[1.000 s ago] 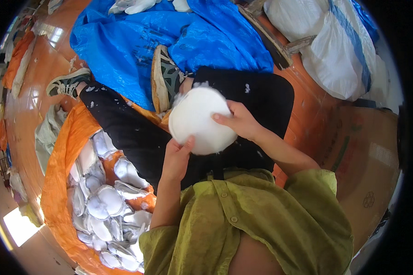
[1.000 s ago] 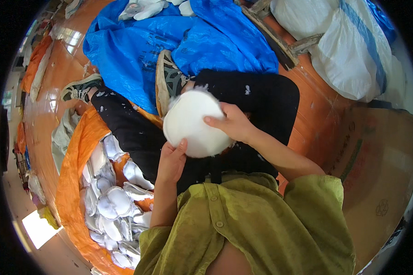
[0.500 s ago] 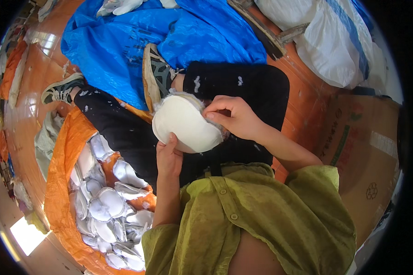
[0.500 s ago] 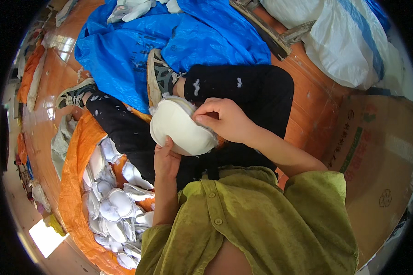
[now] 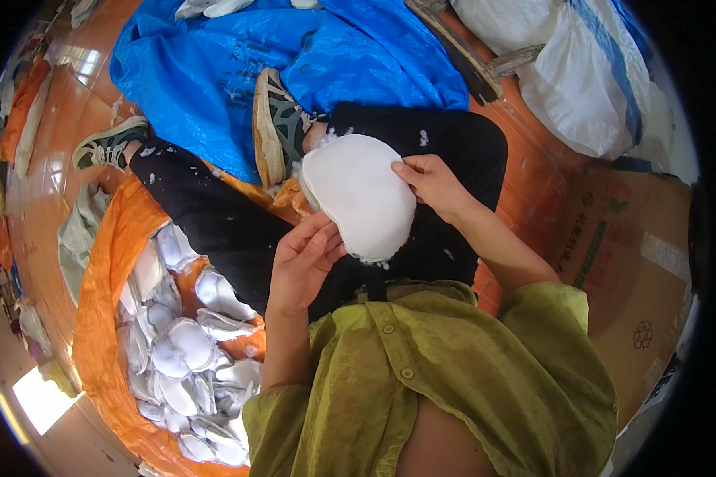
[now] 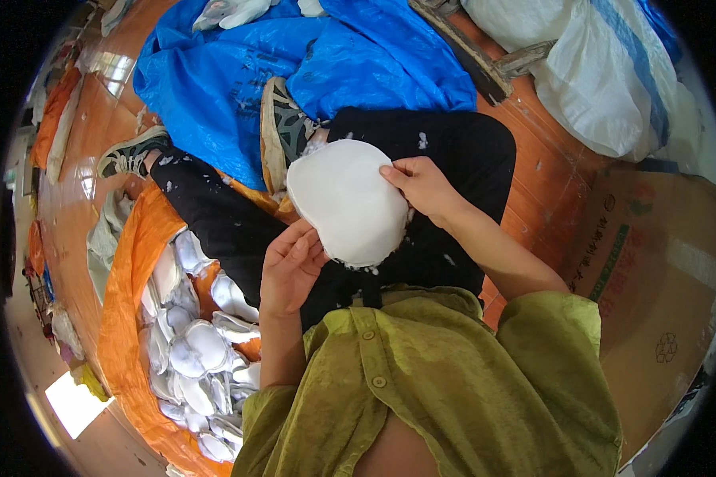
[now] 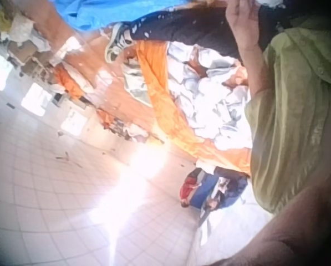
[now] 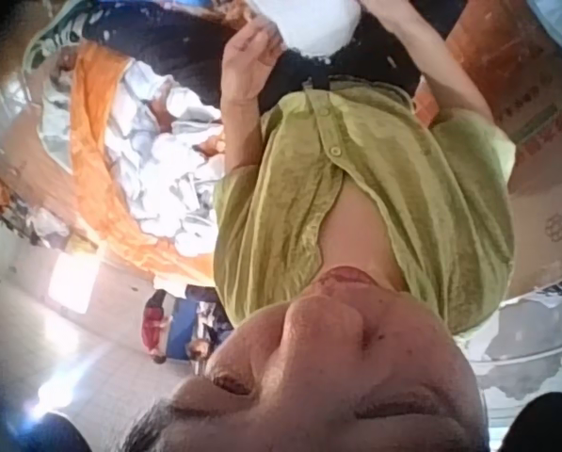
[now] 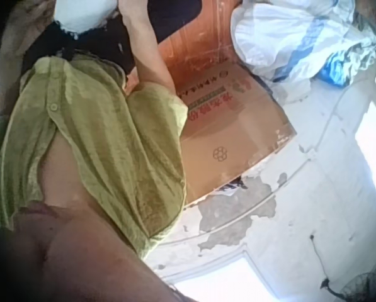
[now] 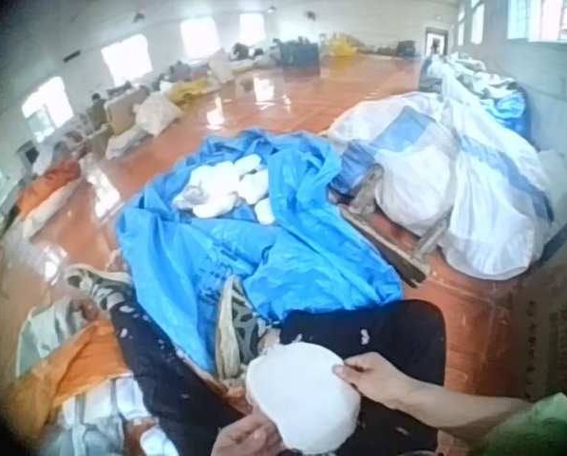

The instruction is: The person sits on the floor and repeatedly opens white fabric pouches, fills them with a white fluffy material, and closes them by hand. The filled pouches are placed into an orange sack beside them.

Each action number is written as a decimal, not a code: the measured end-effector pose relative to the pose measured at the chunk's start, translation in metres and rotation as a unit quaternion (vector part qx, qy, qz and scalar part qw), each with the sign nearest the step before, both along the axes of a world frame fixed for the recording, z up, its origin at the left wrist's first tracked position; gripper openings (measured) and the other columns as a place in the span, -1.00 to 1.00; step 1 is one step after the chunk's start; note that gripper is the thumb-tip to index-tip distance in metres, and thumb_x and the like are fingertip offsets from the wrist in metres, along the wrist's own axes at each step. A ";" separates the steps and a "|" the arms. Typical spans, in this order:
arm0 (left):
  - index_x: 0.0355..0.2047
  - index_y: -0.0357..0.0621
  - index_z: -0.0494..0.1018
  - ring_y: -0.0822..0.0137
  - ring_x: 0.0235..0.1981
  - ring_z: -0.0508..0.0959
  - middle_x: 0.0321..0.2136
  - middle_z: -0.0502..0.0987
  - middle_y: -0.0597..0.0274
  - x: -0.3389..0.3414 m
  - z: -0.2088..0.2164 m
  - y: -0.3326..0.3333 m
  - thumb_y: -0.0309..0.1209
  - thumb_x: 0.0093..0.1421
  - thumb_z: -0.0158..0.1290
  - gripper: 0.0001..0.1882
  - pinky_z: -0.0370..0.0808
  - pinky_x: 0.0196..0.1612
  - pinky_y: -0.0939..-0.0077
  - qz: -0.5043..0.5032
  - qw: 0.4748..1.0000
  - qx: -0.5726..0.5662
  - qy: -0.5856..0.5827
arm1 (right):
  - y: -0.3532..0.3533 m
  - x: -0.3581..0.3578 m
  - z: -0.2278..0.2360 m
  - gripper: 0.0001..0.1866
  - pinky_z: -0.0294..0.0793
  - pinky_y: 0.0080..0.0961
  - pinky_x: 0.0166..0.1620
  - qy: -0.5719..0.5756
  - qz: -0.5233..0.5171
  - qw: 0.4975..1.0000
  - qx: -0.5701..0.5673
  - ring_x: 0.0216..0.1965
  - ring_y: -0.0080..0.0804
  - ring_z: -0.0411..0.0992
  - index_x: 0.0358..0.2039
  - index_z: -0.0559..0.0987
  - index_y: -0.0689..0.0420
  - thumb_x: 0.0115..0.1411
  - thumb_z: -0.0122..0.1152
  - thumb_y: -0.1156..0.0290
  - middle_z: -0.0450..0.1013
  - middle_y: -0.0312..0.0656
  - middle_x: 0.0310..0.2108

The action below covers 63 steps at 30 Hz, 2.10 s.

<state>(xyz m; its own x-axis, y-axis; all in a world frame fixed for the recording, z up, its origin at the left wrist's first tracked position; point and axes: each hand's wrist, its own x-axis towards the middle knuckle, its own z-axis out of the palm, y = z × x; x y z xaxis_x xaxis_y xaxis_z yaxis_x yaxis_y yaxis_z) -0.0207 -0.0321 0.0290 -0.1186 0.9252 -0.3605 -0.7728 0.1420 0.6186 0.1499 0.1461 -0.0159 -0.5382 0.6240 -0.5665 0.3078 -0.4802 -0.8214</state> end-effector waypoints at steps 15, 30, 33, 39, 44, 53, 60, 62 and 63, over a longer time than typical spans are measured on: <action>-0.13 -0.37 0.46 0.44 -0.38 0.56 -0.34 0.57 0.21 0.008 -0.009 0.002 -0.47 0.24 0.01 -0.76 0.54 -0.27 0.56 0.040 0.994 -0.036 0.091 | -0.007 0.000 -0.002 -0.69 0.27 -0.63 -0.55 0.010 -0.018 0.998 -0.054 -0.62 -0.66 0.31 -0.38 0.60 0.25 0.21 0.17 0.21 0.45 -0.33 -0.59; -0.19 -0.38 0.46 0.46 -0.40 0.56 -0.36 0.56 0.22 0.004 -0.006 0.006 -0.54 0.23 -0.04 -0.81 0.55 -0.28 0.57 0.095 0.991 -0.093 0.032 | -0.008 0.000 0.001 -0.65 0.30 -0.57 -0.59 -0.038 0.016 0.998 -0.039 -0.64 -0.59 0.33 -0.35 0.59 0.31 0.21 0.15 0.21 0.46 -0.24 -0.60; -0.17 -0.37 0.46 0.45 -0.37 0.57 -0.34 0.56 0.20 0.000 -0.020 -0.001 -0.54 0.23 -0.05 -0.80 0.55 -0.28 0.54 0.064 0.994 -0.058 0.068 | -0.008 0.000 -0.001 -0.65 0.31 -0.57 -0.60 -0.044 0.027 0.998 -0.044 -0.65 -0.57 0.34 -0.32 0.58 0.32 0.21 0.15 0.20 0.45 -0.24 -0.61; -0.17 -0.38 0.45 0.40 -0.32 0.57 -0.28 0.56 0.17 0.011 -0.012 0.006 -0.73 0.06 -0.06 -0.71 0.52 -0.29 0.59 0.074 0.959 -0.134 0.240 | -0.011 0.001 -0.007 -0.68 0.17 -0.63 -0.60 -0.068 0.073 0.993 0.066 -0.66 -0.65 0.21 -0.49 0.56 0.26 0.19 0.16 0.22 0.32 -0.38 -0.68; -0.16 -0.18 0.33 0.22 -0.21 0.44 -0.31 0.44 0.19 0.012 -0.014 0.012 -0.60 -0.16 0.21 -0.51 0.39 -0.17 0.44 0.143 0.737 -0.125 0.648 | -0.002 0.004 0.000 -0.67 0.12 -0.68 -0.61 -0.068 0.108 0.987 0.094 -0.69 -0.69 0.16 -0.58 0.53 0.22 0.19 0.16 0.24 0.27 -0.43 -0.72; -0.43 -0.09 0.39 0.26 -0.33 0.48 -0.41 0.45 0.29 0.028 -0.031 0.011 -0.65 -0.18 0.07 -0.74 0.38 -0.28 0.45 0.014 0.721 0.059 0.690 | 0.016 -0.015 0.012 -0.80 0.23 -0.71 -0.52 -0.012 0.137 0.986 0.099 -0.55 -0.73 0.29 -0.37 0.60 0.29 0.17 0.15 0.38 0.45 -0.37 -0.54; -0.30 -0.32 0.46 0.47 -0.38 0.51 -0.44 0.54 0.25 0.004 -0.048 0.015 -0.64 0.02 -0.07 -0.78 0.43 -0.28 0.59 0.203 0.871 -0.153 0.419 | -0.005 -0.016 0.048 -0.90 0.26 -0.77 -0.54 0.093 0.065 0.988 0.103 -0.60 -0.71 0.29 -0.34 0.51 0.13 0.22 0.07 0.41 0.44 -0.34 -0.50; -0.25 -0.34 0.46 0.42 -0.36 0.53 -0.41 0.56 0.19 0.007 -0.049 0.019 -0.62 -0.01 -0.07 -0.73 0.43 -0.25 0.55 0.158 0.878 -0.165 0.420 | -0.039 -0.025 0.040 -0.87 0.28 -0.70 -0.54 0.096 0.130 0.977 0.138 -0.61 -0.65 0.31 -0.35 0.49 0.16 0.16 0.16 0.39 0.42 -0.32 -0.55; -0.24 -0.34 0.46 0.39 -0.35 0.54 -0.39 0.57 0.16 0.010 -0.047 0.021 -0.62 -0.02 -0.07 -0.71 0.44 -0.23 0.52 0.146 0.881 -0.150 0.425 | -0.051 -0.030 0.036 -0.82 0.31 -0.61 -0.52 0.091 0.164 0.963 0.191 -0.58 -0.60 0.35 -0.36 0.49 0.18 0.10 0.24 0.37 0.42 -0.30 -0.58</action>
<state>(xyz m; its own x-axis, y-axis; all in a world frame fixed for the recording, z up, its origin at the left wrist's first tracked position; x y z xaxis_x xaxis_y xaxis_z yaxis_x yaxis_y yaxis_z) -0.0111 -0.0113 -0.0180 -0.6802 0.6894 -0.2492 -0.0790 0.2690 0.9599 0.1204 0.0947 0.0200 -0.8109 0.5478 -0.2058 0.2251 -0.0326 -0.9738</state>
